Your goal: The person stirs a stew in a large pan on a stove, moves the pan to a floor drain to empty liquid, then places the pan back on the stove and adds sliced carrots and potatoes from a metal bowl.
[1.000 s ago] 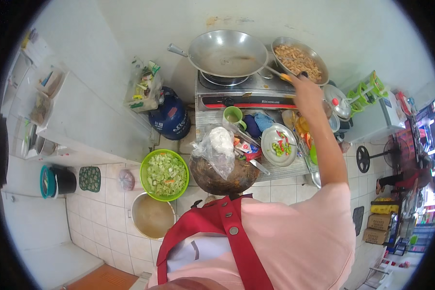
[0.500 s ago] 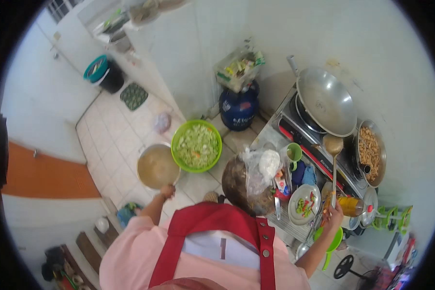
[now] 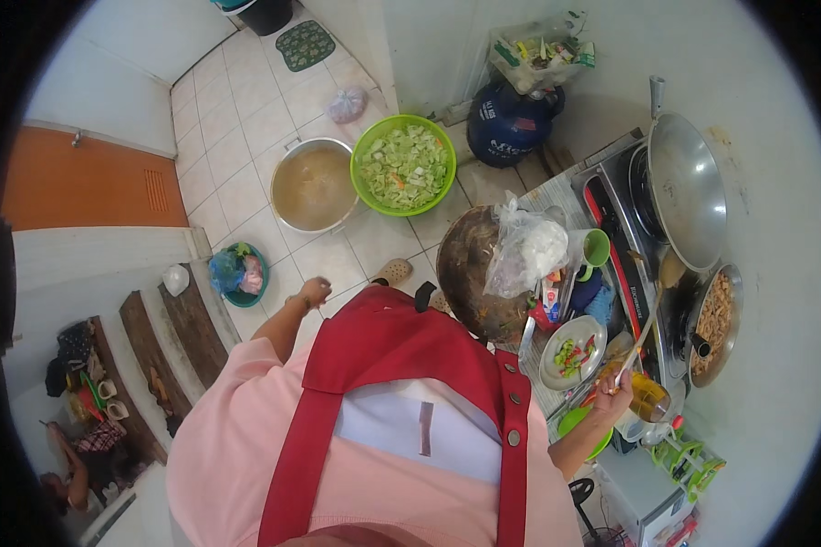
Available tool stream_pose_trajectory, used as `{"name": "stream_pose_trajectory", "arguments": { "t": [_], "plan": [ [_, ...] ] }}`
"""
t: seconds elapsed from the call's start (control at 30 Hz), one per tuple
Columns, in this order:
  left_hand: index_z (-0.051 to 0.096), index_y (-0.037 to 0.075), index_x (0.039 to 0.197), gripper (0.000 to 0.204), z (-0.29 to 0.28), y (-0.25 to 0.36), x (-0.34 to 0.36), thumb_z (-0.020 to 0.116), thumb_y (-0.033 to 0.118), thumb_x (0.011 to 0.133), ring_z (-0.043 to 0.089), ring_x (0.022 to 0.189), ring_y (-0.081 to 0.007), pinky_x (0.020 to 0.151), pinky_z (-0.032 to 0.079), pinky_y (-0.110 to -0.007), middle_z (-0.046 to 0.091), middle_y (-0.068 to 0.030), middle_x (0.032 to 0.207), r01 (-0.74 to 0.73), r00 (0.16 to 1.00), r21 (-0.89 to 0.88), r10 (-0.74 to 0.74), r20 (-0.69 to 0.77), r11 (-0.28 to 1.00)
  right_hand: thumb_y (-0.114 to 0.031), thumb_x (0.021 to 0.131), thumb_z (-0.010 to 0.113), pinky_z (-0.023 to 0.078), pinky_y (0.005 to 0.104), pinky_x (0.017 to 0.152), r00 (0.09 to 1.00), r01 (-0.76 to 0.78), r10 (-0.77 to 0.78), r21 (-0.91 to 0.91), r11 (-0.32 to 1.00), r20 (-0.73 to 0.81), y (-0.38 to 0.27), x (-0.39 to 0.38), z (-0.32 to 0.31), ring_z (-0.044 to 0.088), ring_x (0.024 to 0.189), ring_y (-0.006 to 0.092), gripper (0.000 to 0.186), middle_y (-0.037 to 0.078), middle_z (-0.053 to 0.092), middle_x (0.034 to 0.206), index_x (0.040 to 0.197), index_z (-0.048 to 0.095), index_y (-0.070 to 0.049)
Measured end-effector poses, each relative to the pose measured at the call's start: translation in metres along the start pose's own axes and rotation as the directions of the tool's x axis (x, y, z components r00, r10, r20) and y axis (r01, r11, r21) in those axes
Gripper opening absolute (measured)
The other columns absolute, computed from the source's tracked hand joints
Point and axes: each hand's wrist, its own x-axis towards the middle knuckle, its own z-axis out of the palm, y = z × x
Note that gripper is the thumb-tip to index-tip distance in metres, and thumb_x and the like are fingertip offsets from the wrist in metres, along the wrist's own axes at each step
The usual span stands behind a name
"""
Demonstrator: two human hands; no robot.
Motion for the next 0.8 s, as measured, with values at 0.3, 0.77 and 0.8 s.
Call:
{"name": "stream_pose_trajectory", "arguments": {
  "t": [0.3, 0.77, 0.8],
  "plan": [
    [0.06, 0.008, 0.109, 0.03, 0.002, -0.071, -0.007, 0.057, 0.019, 0.081, 0.063, 0.07, -0.0218, 0.056, 0.052, -0.039, 0.062, -0.0081, 0.087, 0.216, 0.976, -0.296, -0.218, 0.026, 0.931, -0.012, 0.092, 0.052, 0.034, 0.0222, 0.037, 0.958, -0.195, 0.187, 0.018, 0.981, 0.217, 0.036, -0.03, 0.007, 0.041, 0.045, 0.0108, 0.041, 0.008, 0.052, 0.078, 0.13, 0.041, -0.004],
    [0.059, 0.007, 0.116, 0.045, -0.042, -0.073, 0.023, 0.062, 0.029, 0.077, 0.06, 0.103, -0.0368, 0.091, 0.048, -0.041, 0.063, -0.0224, 0.106, -0.137, 0.99, 0.198, 0.128, 0.059, 0.971, -0.007, 0.074, 0.062, 0.034, 0.026, 0.033, 0.744, -0.245, 0.666, -0.906, 0.345, 0.052, 0.354, -0.076, 0.301, 0.047, 0.044, 0.0111, 0.04, 0.005, 0.05, 0.063, 0.111, 0.049, -0.001],
    [0.059, 0.007, 0.116, 0.045, -0.044, -0.091, 0.021, 0.062, 0.029, 0.077, 0.06, 0.103, -0.0368, 0.091, 0.048, -0.041, 0.063, -0.0224, 0.106, -0.134, 0.99, 0.19, 0.123, 0.065, 0.973, -0.008, 0.075, 0.061, 0.033, 0.0265, 0.033, 0.754, -0.238, 0.657, -0.936, 0.26, -0.009, 0.391, -0.076, 0.307, 0.046, 0.043, 0.0107, 0.038, 0.004, 0.05, 0.062, 0.111, 0.049, -0.002]
  ]
}}
